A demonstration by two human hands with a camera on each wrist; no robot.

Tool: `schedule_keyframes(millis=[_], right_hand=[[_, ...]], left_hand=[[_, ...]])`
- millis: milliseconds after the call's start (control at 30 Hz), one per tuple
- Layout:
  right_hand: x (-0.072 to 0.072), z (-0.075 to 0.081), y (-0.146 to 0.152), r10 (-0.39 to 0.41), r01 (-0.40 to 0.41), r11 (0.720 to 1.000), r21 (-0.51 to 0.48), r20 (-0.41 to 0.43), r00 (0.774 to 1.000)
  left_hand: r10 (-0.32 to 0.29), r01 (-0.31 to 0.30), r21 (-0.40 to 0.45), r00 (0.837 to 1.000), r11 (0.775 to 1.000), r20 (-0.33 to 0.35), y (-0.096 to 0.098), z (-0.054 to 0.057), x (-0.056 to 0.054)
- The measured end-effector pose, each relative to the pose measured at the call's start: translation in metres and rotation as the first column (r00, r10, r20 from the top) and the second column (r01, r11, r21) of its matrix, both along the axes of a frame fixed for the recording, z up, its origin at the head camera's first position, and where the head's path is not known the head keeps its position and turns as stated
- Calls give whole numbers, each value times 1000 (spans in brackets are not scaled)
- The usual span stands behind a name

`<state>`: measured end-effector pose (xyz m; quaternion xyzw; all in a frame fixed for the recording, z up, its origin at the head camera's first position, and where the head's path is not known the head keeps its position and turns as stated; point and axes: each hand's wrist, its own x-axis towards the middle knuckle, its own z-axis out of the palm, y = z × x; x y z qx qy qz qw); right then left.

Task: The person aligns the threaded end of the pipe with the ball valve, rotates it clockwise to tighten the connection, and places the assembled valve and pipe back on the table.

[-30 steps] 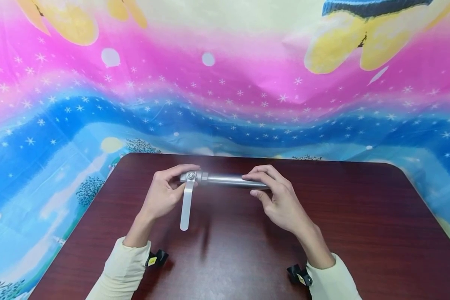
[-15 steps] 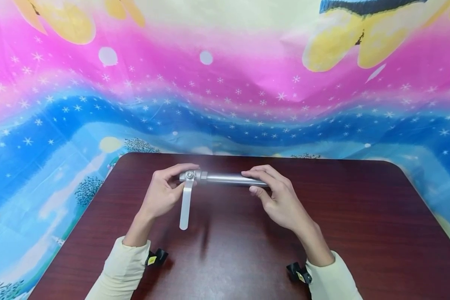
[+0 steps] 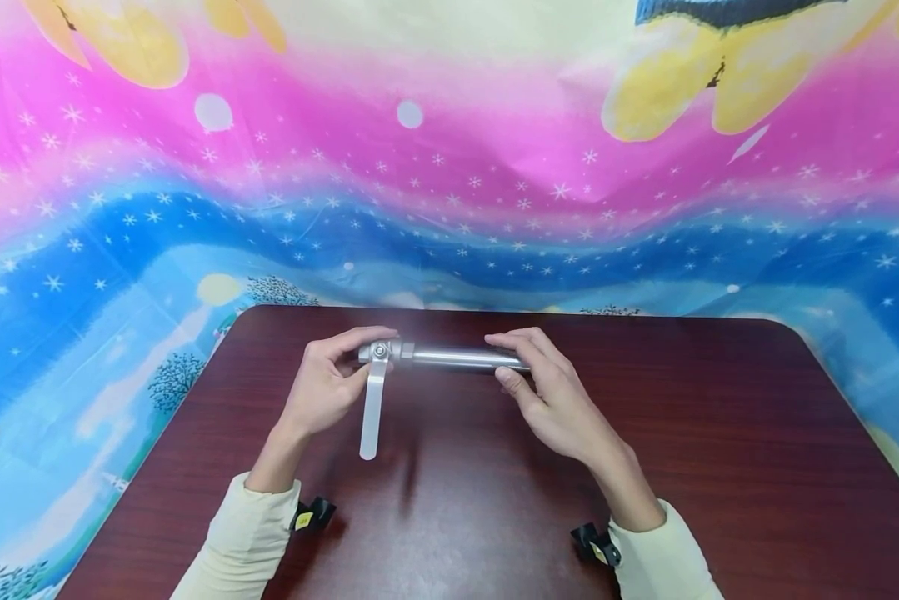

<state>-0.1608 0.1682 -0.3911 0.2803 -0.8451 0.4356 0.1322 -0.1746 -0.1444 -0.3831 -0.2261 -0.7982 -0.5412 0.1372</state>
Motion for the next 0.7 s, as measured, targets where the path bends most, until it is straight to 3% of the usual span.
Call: schedule_keyframes(millis=[367,533,700], right_hand=[[2,0,-4,-43,45,998,48,-59,997],[1,0,-4,-49,53,998,38,-102,994],[2,1,-3,-44,45,999,11,-94,995]], left_hand=[[6,-6,0,1000,1000,10,-1,-2,-1],[1,-1,5,1000,1000,13,-1,-1,0],[4,-4,1,1000,1000,11,-1,0,0]])
